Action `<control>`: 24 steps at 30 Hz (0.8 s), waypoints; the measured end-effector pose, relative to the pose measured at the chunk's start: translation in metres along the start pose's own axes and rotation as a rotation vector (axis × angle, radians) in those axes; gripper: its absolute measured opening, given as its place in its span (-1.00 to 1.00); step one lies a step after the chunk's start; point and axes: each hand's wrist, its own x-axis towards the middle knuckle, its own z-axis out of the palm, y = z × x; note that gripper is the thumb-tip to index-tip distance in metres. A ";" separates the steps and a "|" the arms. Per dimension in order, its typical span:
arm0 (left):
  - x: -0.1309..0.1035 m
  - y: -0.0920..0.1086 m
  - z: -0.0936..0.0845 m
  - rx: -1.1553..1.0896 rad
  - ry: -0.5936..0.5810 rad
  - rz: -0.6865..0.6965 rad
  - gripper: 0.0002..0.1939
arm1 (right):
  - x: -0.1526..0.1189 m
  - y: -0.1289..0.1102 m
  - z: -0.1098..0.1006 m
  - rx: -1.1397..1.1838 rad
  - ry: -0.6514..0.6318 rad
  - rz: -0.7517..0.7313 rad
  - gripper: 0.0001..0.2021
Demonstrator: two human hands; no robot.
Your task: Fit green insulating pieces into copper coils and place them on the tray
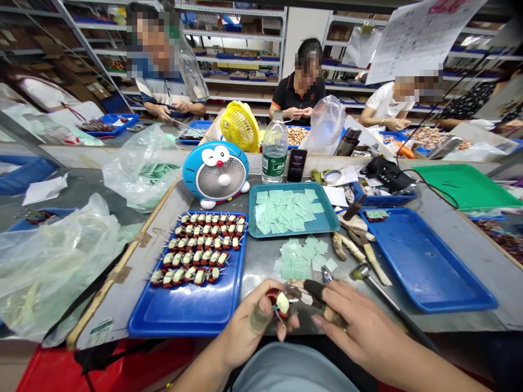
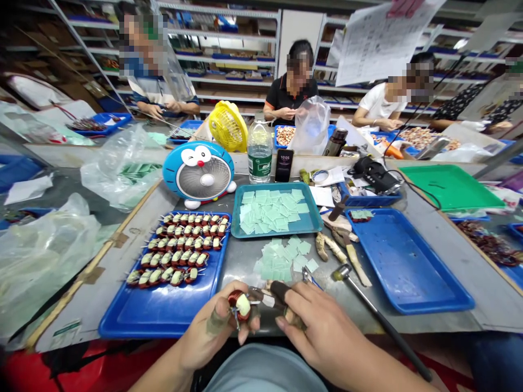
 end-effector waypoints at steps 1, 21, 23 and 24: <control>0.001 0.001 -0.002 0.018 -0.006 0.002 -0.34 | 0.000 -0.002 -0.003 -0.008 0.000 0.002 -0.89; -0.007 0.009 -0.006 -0.011 -0.060 0.043 -0.41 | 0.023 -0.017 -0.021 0.016 -0.166 -0.015 -0.88; -0.007 0.011 -0.005 0.031 -0.059 0.064 -0.42 | 0.021 -0.016 -0.021 -0.001 -0.160 -0.023 -0.88; -0.006 0.012 -0.004 0.055 -0.055 0.076 -0.43 | 0.021 -0.015 -0.022 -0.015 -0.158 -0.025 -0.89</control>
